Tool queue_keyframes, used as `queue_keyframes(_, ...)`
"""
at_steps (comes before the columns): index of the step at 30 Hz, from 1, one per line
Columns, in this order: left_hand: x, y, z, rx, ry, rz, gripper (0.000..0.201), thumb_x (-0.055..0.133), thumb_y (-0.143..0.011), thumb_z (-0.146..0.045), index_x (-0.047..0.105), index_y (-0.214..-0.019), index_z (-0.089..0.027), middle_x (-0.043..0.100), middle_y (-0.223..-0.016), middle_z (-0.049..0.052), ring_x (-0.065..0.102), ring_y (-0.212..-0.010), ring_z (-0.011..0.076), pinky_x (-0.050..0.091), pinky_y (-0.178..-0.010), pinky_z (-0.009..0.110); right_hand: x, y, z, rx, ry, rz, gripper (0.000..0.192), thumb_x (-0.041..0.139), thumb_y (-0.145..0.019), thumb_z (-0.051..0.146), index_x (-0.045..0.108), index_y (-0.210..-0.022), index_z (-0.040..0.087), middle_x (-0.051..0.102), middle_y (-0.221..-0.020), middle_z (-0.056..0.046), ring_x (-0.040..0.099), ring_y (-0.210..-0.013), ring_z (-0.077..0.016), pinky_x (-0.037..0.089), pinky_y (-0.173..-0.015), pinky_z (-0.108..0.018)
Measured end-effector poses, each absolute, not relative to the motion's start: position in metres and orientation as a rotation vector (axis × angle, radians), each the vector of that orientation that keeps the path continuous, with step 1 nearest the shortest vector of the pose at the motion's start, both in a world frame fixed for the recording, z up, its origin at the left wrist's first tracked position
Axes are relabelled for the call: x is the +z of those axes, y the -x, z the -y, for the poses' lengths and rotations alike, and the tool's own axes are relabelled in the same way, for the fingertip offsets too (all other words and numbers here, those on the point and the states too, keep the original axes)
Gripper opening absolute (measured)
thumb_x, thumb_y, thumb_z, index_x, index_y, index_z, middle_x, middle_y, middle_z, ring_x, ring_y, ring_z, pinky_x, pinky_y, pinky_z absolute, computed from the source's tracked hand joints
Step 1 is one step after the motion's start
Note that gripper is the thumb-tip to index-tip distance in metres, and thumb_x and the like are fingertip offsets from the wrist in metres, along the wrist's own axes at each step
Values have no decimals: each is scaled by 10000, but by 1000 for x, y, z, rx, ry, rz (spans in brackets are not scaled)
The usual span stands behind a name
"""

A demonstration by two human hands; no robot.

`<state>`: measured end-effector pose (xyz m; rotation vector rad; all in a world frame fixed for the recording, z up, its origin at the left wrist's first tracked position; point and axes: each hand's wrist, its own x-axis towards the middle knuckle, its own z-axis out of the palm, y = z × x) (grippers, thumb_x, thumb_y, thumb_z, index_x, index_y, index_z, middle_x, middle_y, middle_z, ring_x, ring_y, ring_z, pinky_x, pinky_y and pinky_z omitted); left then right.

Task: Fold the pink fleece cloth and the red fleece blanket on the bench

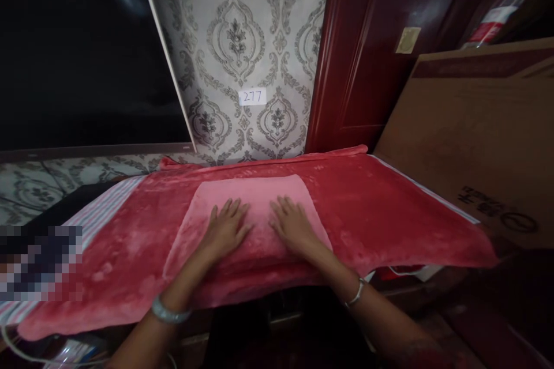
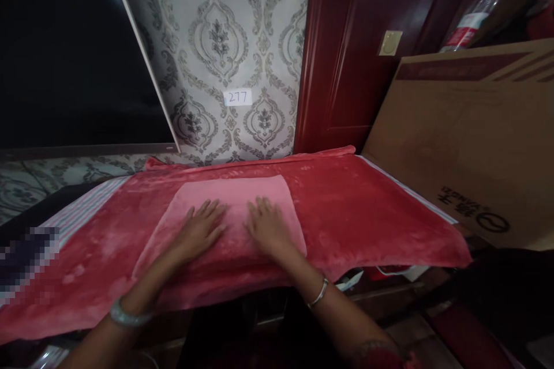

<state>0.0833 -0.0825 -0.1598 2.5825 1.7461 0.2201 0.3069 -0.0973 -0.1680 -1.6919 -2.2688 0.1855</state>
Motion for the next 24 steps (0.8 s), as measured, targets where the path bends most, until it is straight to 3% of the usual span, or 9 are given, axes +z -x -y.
queue_keyframes(7,-205,-96,108,253,-2709,-1769,573,415,-998,-432,391,-1546,-263,273,-1646,115,220,-1527,372,201,-1164,711,-198,-292,114,243,1563,2370,574,412,-1027,433,377,-1563,232,266,-1658,-99,194,-1541,-297,144,-1232,-543)
queue_keyframes(12,-210,-91,103,308,-2739,-1754,568,422,-995,-441,413,-1535,-266,304,-1633,116,252,-1516,380,235,-1153,709,-198,-325,109,223,1673,2302,601,428,-1015,474,380,-1561,229,265,-1657,-80,190,-1543,-284,118,-1238,-545)
queue_keyframes(16,-214,-89,102,374,-2765,-1751,563,418,-994,-453,426,-1528,-275,308,-1630,120,263,-1511,382,241,-1149,708,-208,-356,107,239,1819,2123,607,465,-986,454,397,-1552,243,265,-1657,-72,200,-1539,-310,175,-1213,-598)
queue_keyframes(20,-216,-88,101,384,-2769,-1755,565,414,-992,-449,434,-1525,-262,313,-1628,129,273,-1506,388,245,-1147,708,-236,-386,109,315,1717,1807,626,435,-969,482,445,-1521,186,377,-1607,-141,374,-1469,-304,322,-1176,-534)
queue_keyframes(24,-214,-88,100,380,-2776,-1752,566,416,-987,-430,436,-1523,-250,317,-1627,129,275,-1506,386,248,-1147,708,-252,-404,132,319,1511,1506,533,393,-961,522,619,-1300,180,661,-1317,-159,612,-1221,-285,469,-1051,-475)
